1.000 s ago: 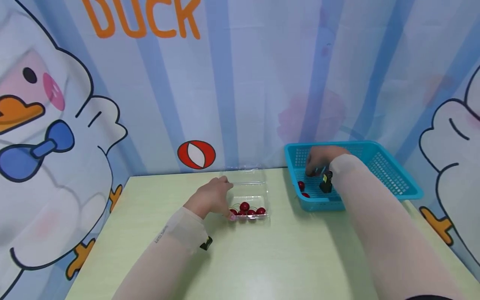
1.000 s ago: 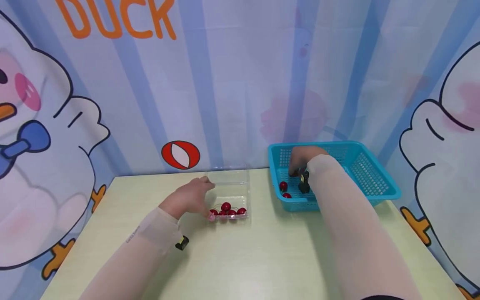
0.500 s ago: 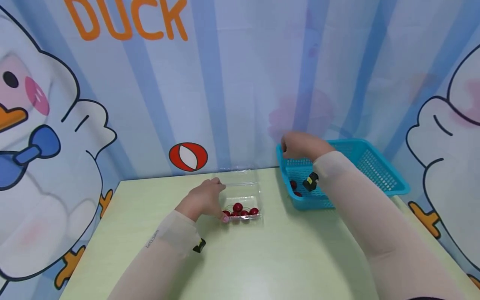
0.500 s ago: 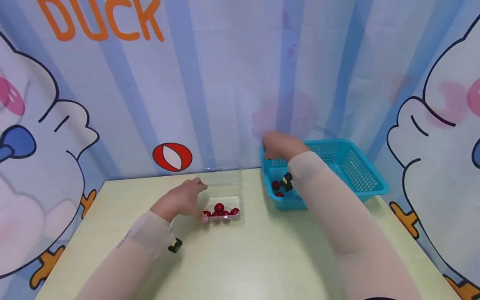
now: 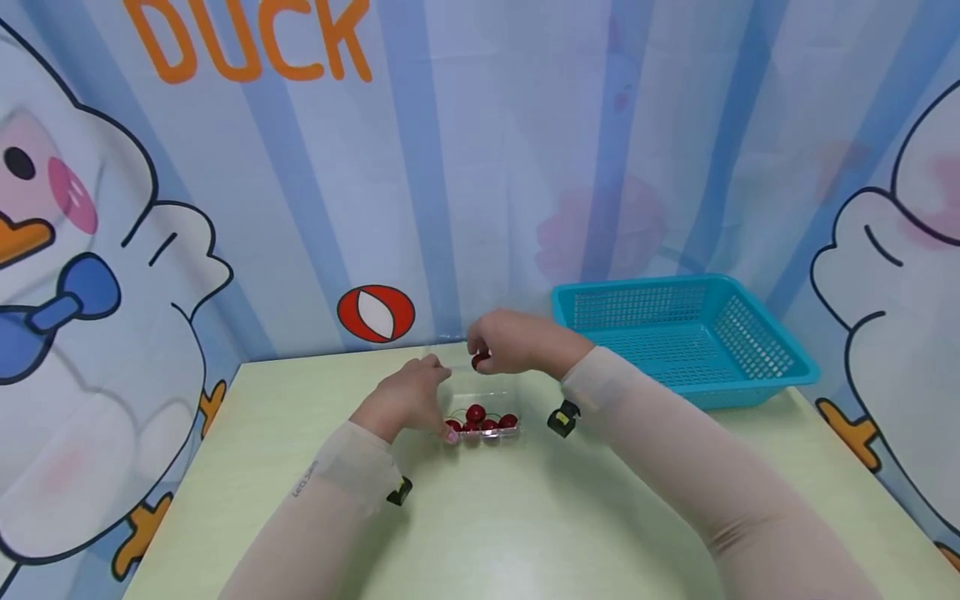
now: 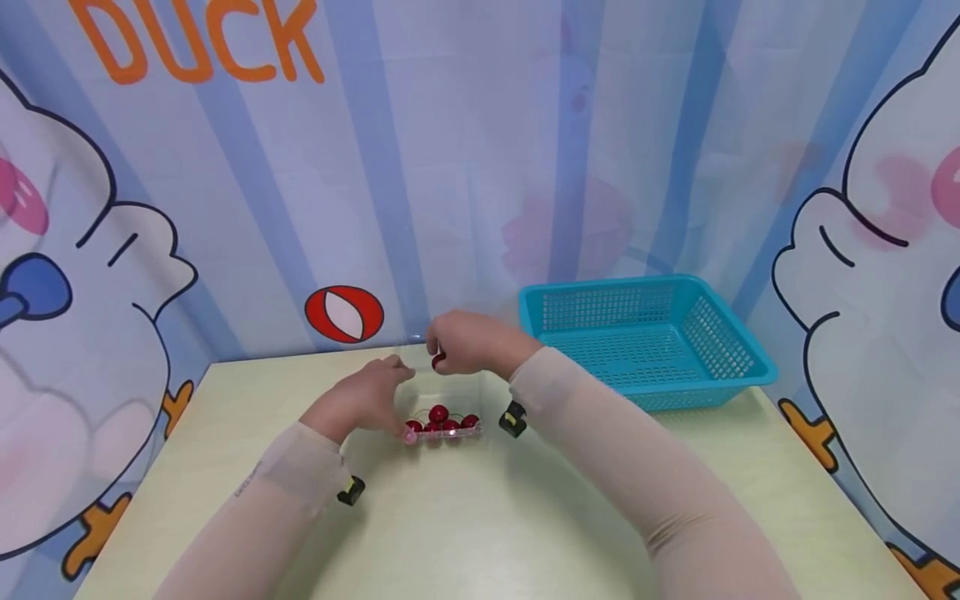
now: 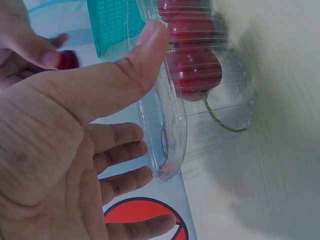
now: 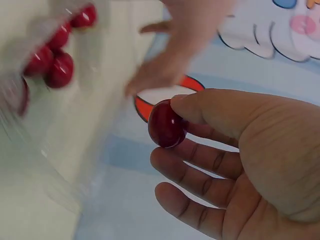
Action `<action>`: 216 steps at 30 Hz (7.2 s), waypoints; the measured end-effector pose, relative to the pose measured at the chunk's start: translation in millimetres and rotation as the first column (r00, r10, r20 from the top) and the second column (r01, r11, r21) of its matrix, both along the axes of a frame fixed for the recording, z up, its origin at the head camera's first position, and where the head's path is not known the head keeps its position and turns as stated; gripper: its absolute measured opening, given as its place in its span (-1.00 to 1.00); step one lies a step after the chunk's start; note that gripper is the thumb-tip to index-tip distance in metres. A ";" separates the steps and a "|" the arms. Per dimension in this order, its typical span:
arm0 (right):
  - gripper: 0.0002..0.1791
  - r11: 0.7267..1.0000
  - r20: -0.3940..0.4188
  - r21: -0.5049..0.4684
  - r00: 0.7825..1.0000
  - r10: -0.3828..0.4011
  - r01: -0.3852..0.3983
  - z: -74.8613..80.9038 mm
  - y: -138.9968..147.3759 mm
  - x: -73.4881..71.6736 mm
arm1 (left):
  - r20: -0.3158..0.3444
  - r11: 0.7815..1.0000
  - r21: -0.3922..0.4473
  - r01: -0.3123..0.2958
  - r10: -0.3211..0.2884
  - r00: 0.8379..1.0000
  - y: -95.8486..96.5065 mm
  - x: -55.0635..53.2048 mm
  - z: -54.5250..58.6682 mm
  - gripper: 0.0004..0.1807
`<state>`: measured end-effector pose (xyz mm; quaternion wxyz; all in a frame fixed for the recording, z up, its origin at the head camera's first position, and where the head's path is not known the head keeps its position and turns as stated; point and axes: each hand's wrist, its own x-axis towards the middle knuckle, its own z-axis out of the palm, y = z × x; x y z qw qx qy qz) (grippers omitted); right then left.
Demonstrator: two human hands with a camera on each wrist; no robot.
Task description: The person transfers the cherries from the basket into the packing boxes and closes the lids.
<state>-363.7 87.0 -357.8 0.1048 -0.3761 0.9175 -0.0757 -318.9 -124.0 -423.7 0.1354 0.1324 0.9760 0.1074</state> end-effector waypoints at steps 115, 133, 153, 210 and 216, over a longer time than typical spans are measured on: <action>-0.75 0.997 0.092 -0.010 0.993 -0.075 0.076 -6.8 32.6 -7.0 | 0.014 1.000 0.026 -0.011 0.011 1.000 -3.5 1.5 0.0 0.19; -0.89 0.994 0.088 0.082 0.993 -0.075 0.068 -54.2 -7.9 -4.5 | 0.000 1.000 0.011 0.023 -0.023 1.000 -5.5 -2.3 -0.2 0.22; -0.85 0.990 0.039 0.128 0.998 -0.057 0.051 -63.0 -13.4 -4.5 | 0.003 1.000 0.022 0.002 -0.002 1.000 -5.3 0.5 0.4 0.19; -0.78 0.951 0.475 0.190 0.825 -0.306 0.243 -34.6 144.9 -36.6 | -0.005 1.000 0.013 0.007 -0.007 1.000 -4.5 -1.3 -1.2 0.21; -0.63 0.953 0.416 0.232 0.866 -0.277 0.194 -38.6 142.3 -35.4 | -0.002 1.000 0.008 0.008 -0.008 1.000 -4.2 -0.7 0.6 0.20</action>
